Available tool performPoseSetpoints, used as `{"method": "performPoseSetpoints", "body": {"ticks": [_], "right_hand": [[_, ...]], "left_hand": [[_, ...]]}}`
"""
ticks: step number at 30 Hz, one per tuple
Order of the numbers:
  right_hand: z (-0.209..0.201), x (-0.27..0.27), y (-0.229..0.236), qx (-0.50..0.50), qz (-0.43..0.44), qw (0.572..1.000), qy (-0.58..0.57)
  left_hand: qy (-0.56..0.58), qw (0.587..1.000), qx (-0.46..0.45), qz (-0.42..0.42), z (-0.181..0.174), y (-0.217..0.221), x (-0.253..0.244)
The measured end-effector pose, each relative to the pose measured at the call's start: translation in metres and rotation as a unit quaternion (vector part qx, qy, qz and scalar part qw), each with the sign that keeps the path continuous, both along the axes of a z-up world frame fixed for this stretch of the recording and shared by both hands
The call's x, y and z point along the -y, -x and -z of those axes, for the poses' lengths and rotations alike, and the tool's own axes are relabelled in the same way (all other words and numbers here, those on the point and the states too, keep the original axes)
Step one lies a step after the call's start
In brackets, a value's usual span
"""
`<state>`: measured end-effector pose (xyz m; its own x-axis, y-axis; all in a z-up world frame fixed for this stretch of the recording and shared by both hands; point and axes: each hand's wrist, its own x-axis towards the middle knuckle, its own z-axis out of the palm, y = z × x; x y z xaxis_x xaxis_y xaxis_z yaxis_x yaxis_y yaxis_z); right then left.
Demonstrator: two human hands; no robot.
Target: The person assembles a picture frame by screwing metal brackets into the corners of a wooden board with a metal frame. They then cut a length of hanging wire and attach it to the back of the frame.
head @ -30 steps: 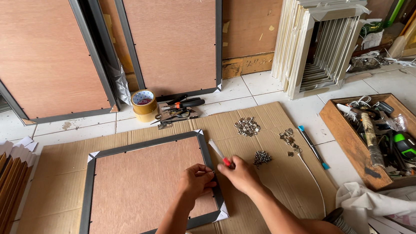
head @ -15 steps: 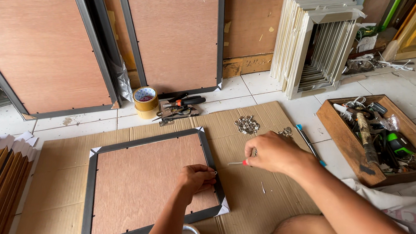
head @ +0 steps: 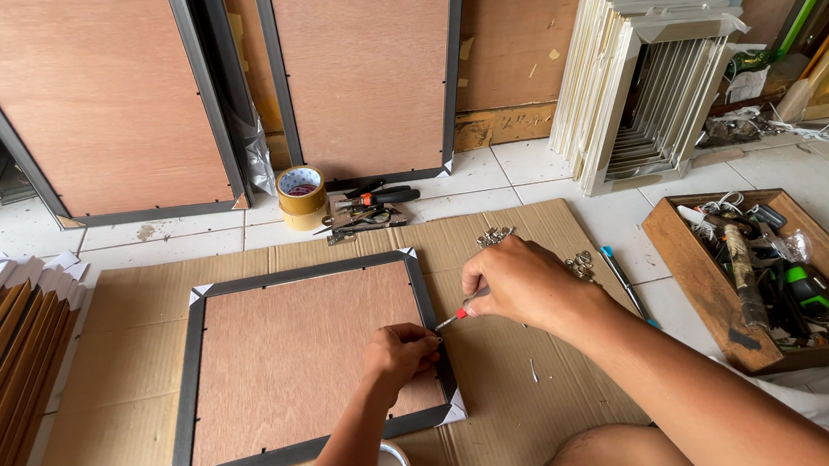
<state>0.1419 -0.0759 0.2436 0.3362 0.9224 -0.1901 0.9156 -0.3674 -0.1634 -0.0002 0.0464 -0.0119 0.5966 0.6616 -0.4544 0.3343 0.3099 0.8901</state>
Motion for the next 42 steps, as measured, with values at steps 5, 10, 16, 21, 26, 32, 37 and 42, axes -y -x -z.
{"method": "performPoseSetpoints", "body": {"ticks": [5,10,16,21,26,32,37,42], "right_hand": [[0.012,-0.004,-0.008,-0.008,-0.030,0.999,-0.010],[0.020,-0.003,-0.010,-0.016,-0.027,0.999,-0.015],[0.020,-0.003,-0.008,-0.029,-0.027,0.999,-0.015],[0.020,-0.002,-0.005,-0.022,-0.030,0.999,-0.011],[0.018,-0.003,-0.006,-0.022,-0.040,0.999,-0.007],[0.042,-0.013,-0.017,-0.010,-0.120,0.993,-0.005],[0.033,-0.022,-0.009,-0.012,-0.191,0.981,-0.023],[0.005,-0.026,0.007,0.124,-0.182,0.975,0.030]], "left_hand": [[0.053,0.998,0.016,-0.038,-0.011,-0.003,-0.001],[0.056,0.997,0.010,-0.046,-0.012,-0.006,-0.001],[0.042,0.997,-0.016,-0.057,-0.014,-0.007,0.003],[0.035,0.997,-0.019,-0.061,-0.013,-0.009,0.001],[0.037,0.998,-0.014,-0.057,-0.008,-0.009,0.002],[0.022,0.998,-0.028,-0.054,-0.014,-0.010,0.004],[0.012,0.998,-0.034,-0.052,-0.013,-0.011,0.006],[-0.033,0.998,-0.040,-0.046,-0.009,-0.010,0.008]]}}
